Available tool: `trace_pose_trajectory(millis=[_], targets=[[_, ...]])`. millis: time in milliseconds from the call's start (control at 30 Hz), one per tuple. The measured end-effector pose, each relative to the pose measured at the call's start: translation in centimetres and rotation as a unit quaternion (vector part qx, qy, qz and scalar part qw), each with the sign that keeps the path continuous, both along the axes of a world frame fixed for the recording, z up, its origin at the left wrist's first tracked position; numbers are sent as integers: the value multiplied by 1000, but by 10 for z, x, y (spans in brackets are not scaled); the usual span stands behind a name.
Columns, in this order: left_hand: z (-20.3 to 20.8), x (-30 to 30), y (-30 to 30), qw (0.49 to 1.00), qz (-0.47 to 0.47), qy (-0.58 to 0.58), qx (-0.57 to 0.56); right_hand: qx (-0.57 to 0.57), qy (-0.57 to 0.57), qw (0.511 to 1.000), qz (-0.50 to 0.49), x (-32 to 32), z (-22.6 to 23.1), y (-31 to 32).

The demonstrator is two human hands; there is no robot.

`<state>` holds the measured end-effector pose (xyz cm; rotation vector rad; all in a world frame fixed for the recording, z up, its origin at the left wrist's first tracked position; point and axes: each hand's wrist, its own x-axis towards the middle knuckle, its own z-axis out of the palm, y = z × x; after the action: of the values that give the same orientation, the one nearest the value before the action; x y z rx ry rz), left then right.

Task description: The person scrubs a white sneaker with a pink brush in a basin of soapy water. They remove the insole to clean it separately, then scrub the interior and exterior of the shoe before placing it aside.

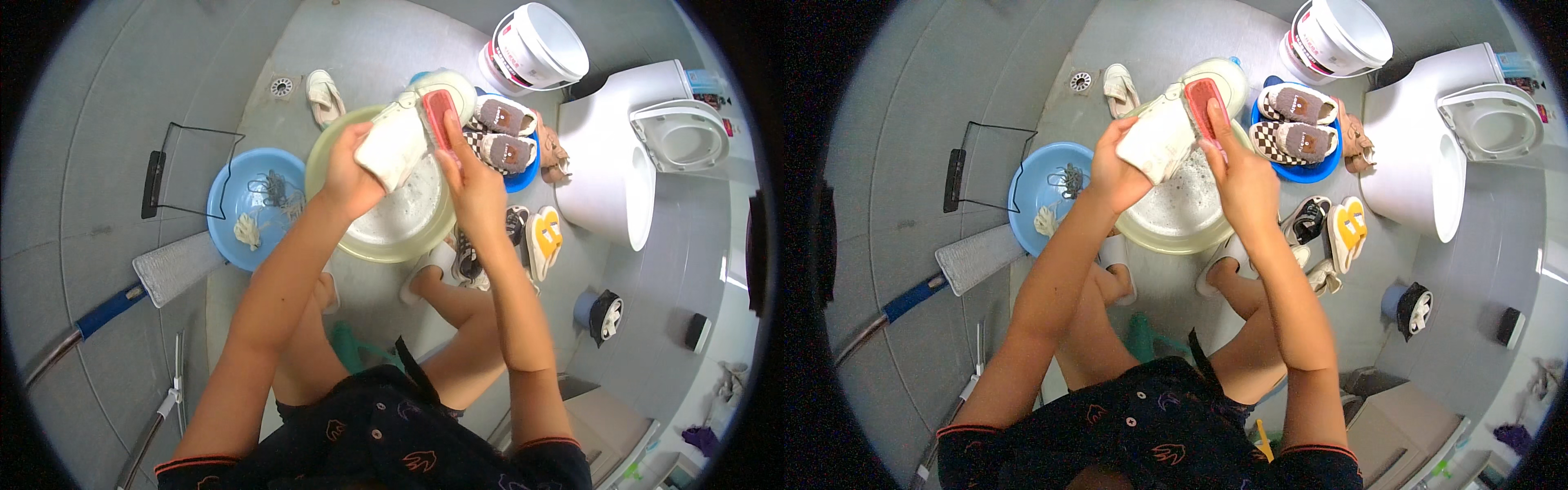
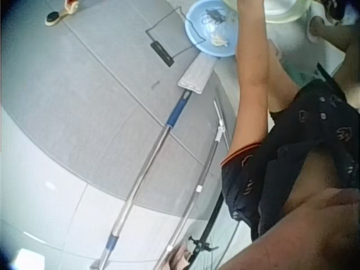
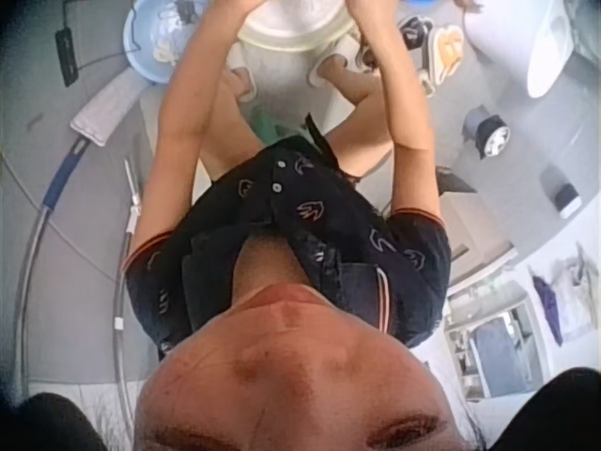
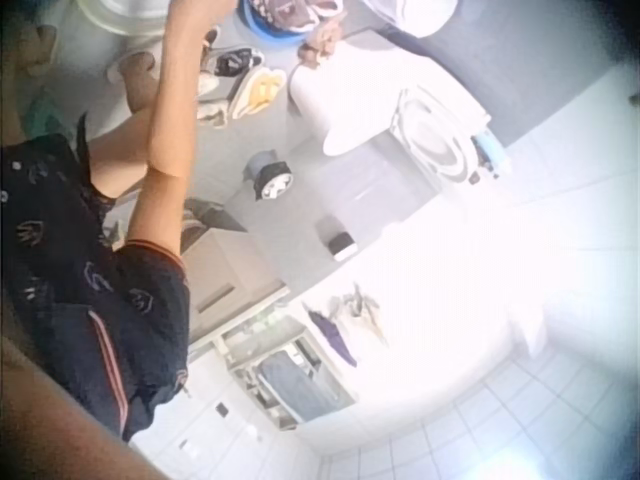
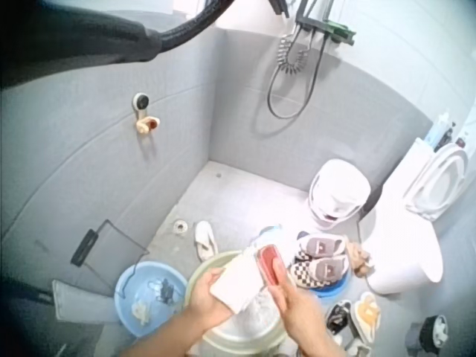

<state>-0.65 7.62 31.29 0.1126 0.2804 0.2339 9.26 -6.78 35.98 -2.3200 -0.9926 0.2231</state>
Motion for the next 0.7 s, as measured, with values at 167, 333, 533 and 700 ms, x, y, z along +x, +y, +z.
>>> trace_pose_trajectory(millis=[167,333,533,700], targets=[[-45,-10,12,986,-24,-154,-57,33,79,985,152,-75,-9,-11],[-16,-8,6,988,0,-134,-76,-85,-89,986,109,-44,0,-23],[-12,-4,0,996,56,-15,-68,-60,-44,995,72,-57,-4,-11],[-17,-3,2,995,26,-75,-60,-94,-49,992,65,-32,2,-20]])
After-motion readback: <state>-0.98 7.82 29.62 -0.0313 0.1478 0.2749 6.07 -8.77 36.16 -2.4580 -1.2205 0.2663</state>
